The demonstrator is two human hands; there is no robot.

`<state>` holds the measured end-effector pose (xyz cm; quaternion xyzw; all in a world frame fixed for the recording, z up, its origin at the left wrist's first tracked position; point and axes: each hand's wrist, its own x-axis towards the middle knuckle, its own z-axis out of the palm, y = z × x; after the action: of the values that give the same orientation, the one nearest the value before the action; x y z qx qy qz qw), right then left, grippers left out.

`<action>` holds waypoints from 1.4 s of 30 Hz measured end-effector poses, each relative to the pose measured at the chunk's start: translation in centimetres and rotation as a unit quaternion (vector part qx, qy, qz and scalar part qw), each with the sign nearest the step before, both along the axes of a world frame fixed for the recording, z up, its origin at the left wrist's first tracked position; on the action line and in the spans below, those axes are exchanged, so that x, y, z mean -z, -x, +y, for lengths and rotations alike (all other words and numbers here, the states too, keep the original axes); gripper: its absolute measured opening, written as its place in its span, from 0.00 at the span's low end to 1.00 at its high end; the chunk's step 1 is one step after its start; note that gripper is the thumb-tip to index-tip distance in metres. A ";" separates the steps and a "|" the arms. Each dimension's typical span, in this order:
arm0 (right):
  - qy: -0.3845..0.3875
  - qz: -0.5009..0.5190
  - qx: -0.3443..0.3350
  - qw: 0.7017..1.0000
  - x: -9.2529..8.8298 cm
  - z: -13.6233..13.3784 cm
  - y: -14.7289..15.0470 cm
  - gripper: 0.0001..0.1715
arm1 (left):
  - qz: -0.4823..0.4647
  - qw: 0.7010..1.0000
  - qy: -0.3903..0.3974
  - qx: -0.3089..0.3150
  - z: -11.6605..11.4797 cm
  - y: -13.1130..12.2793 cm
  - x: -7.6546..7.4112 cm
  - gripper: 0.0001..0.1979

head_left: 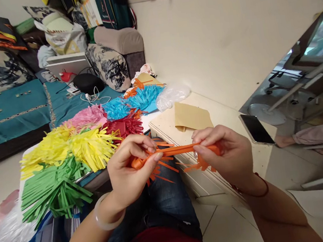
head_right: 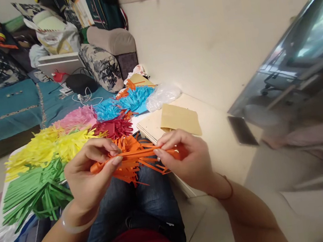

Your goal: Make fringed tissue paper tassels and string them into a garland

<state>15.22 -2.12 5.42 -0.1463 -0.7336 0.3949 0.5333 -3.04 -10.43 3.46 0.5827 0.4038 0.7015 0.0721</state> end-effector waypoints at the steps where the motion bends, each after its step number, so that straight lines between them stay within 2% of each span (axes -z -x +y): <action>1: 0.005 0.000 0.002 1.000 -0.1 0.1 0.0 0.10 | -0.010 1.000 0.004 0.013 0.1 0.0 -0.1 0.12; 3: -0.010 -0.022 -0.002 1.000 -0.3 0.2 0.0 0.10 | -0.018 0.999 0.025 0.043 0.2 0.3 -0.3 0.09; 6: -0.083 -0.089 -0.010 0.992 -0.7 0.5 -0.2 0.13 | 0.021 0.990 0.091 0.106 0.3 1.0 -0.7 0.03; 8: -0.131 -0.117 -0.010 0.984 -0.8 0.6 -0.4 0.17 | 0.042 0.977 0.139 0.157 0.3 1.7 -1.0 0.04; 11: -0.182 -0.138 -0.010 0.973 -0.6 0.8 -0.4 0.17 | 0.022 0.954 0.195 0.228 0.5 2.4 -1.1 0.07; 14: -0.217 -0.142 0.002 0.966 -0.2 0.9 -0.2 0.16 | 0.015 0.942 0.216 0.256 0.6 2.8 -1.1 0.10; 18: -0.242 -0.108 0.014 0.964 0.1 1.1 -0.1 0.13 | 0.062 0.952 0.198 0.225 0.4 2.4 -1.3 0.09; 22: -0.235 -0.086 -0.002 0.968 0.2 1.0 -0.3 0.15 | 0.156 0.973 0.119 0.120 -0.1 1.3 -1.3 0.13; 26: -0.208 -0.089 -0.007 0.974 0.1 0.6 -0.7 0.15 | 0.202 0.978 0.048 0.028 -0.6 0.8 -1.1 0.05; 31: -0.166 -0.099 -0.033 0.981 -0.1 0.4 -1.0 0.15 | 0.206 0.978 0.032 0.019 -1.2 1.4 -1.2 0.06; 38: -0.106 -0.067 -0.055 0.991 0.1 0.3 -0.4 0.14 | 0.279 0.958 -0.031 -0.062 -1.4 2.0 -0.2 0.12; 40: -0.095 -0.052 -0.047 0.993 0.2 0.3 -0.3 0.14 | 0.275 0.960 -0.034 -0.039 -1.1 2.1 0.0 0.12; 42: -0.098 -0.040 -0.044 0.993 0.4 0.3 -0.3 0.13 | 0.247 0.969 -0.017 0.015 -0.8 2.1 0.1 0.10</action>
<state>15.47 -1.79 5.07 -0.0769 -0.7949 0.3382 0.4978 -5.15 -11.27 3.38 0.7451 0.3888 0.5410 -0.0295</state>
